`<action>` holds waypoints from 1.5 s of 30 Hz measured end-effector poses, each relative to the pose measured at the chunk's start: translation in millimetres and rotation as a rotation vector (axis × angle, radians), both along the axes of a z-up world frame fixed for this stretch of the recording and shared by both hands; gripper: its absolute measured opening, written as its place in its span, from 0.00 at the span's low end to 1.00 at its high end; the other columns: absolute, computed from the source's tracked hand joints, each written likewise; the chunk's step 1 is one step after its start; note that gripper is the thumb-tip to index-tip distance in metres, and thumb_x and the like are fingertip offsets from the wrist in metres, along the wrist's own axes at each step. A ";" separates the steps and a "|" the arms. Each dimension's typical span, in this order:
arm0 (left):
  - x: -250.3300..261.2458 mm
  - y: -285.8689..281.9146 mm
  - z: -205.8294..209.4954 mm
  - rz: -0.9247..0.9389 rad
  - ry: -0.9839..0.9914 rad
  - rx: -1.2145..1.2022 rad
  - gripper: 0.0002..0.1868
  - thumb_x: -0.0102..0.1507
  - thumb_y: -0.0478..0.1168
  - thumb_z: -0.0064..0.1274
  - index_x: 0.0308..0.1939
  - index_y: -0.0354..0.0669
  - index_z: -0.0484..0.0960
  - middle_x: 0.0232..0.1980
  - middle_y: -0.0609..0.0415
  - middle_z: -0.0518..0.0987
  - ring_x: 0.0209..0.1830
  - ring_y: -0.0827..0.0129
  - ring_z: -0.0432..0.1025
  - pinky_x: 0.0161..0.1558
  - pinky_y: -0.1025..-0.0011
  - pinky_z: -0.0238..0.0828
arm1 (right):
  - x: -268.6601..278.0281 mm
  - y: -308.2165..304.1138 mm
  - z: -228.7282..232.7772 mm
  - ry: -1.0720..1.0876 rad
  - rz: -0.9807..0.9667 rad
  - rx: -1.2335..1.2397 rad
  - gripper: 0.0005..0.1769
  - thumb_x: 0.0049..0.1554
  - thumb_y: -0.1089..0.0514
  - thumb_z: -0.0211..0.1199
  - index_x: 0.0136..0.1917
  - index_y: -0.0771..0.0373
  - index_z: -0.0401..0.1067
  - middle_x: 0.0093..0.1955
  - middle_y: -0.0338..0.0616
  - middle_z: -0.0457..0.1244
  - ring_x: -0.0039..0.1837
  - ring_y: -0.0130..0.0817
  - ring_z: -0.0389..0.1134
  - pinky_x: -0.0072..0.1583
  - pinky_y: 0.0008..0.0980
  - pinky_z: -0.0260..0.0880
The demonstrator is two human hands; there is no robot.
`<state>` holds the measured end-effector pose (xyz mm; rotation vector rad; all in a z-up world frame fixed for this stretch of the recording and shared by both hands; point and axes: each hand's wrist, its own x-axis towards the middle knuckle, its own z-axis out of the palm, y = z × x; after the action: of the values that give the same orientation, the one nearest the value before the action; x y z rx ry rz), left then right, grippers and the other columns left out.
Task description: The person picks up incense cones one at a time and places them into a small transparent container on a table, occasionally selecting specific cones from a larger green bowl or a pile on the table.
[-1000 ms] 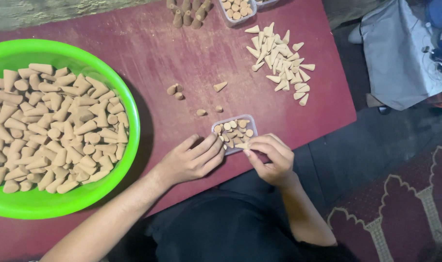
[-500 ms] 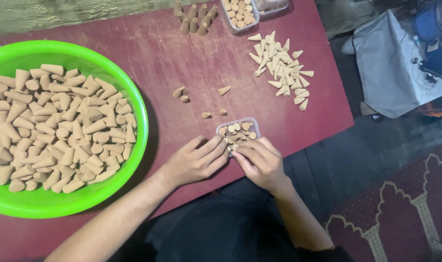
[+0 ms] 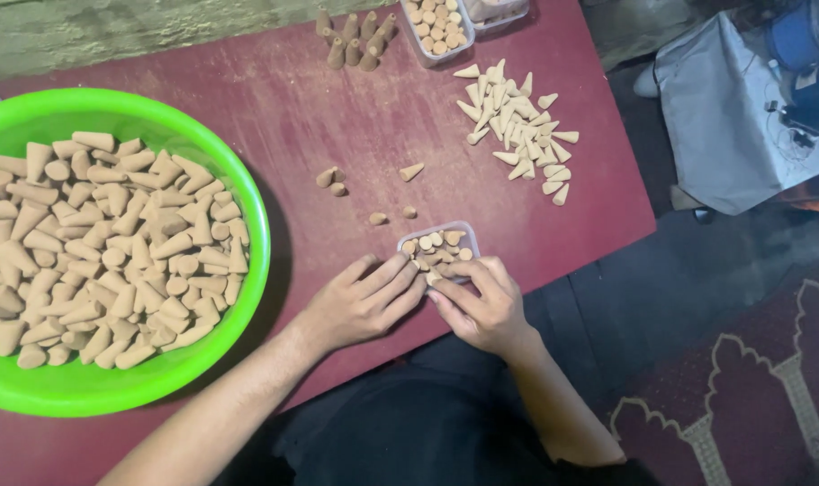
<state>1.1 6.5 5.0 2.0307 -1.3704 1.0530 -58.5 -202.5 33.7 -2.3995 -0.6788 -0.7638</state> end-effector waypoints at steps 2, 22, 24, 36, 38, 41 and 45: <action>0.5 -0.2 1.5 -0.006 -0.008 0.003 0.12 0.72 0.35 0.42 0.45 0.45 0.84 0.45 0.48 0.81 0.52 0.58 0.77 0.50 0.64 0.73 | -0.6 -2.7 -3.5 -0.008 0.000 0.008 0.04 0.58 0.57 0.68 0.45 0.56 0.81 0.47 0.43 0.70 0.46 0.42 0.68 0.50 0.36 0.74; 4.8 -0.7 2.3 -0.037 -0.028 0.083 0.13 0.69 0.36 0.43 0.47 0.46 0.86 0.48 0.52 0.84 0.54 0.62 0.78 0.54 0.64 0.75 | 70.2 -122.4 -8.4 -0.032 -0.353 0.048 0.11 0.61 0.69 0.67 0.57 0.71 0.78 0.43 0.55 0.67 0.45 0.57 0.69 0.49 0.51 0.70; 4.9 -0.2 1.4 -0.037 -0.014 0.090 0.13 0.69 0.37 0.42 0.46 0.45 0.85 0.48 0.52 0.84 0.54 0.63 0.78 0.54 0.64 0.74 | 89.4 -139.5 -20.1 0.078 -0.445 -0.083 0.12 0.59 0.63 0.70 0.57 0.65 0.79 0.48 0.51 0.70 0.49 0.54 0.70 0.52 0.47 0.72; 2.3 -1.2 0.9 -0.044 0.021 0.065 0.14 0.70 0.34 0.41 0.46 0.43 0.85 0.47 0.50 0.83 0.53 0.61 0.78 0.53 0.65 0.75 | 78.3 -103.3 18.9 0.156 -0.227 0.154 0.08 0.58 0.72 0.70 0.50 0.65 0.79 0.48 0.52 0.71 0.49 0.52 0.73 0.48 0.41 0.75; 1.5 -1.3 2.1 -0.039 0.024 0.079 0.14 0.71 0.34 0.41 0.46 0.43 0.85 0.47 0.51 0.83 0.54 0.62 0.78 0.53 0.65 0.75 | 52.8 -81.9 30.8 0.221 -0.166 0.152 0.09 0.55 0.70 0.71 0.49 0.62 0.80 0.49 0.48 0.72 0.49 0.49 0.74 0.49 0.40 0.76; 2.5 -1.0 0.6 -0.035 0.018 0.081 0.15 0.71 0.34 0.40 0.47 0.43 0.86 0.47 0.51 0.83 0.54 0.62 0.78 0.53 0.65 0.75 | 25.5 -45.8 47.3 0.315 -0.053 0.173 0.10 0.53 0.70 0.71 0.48 0.60 0.81 0.51 0.45 0.72 0.49 0.45 0.76 0.50 0.38 0.78; 3.7 -1.0 4.9 -0.029 0.008 0.073 0.14 0.72 0.34 0.41 0.47 0.45 0.85 0.48 0.51 0.83 0.54 0.62 0.78 0.54 0.65 0.74 | 7.7 -20.1 58.1 0.314 0.057 0.080 0.09 0.54 0.74 0.67 0.48 0.68 0.80 0.52 0.51 0.70 0.48 0.46 0.77 0.48 0.37 0.80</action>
<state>4.9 5.6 9.8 2.0584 -1.4491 0.9956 -50.8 -222.6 91.8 -2.3443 -0.5733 -0.3708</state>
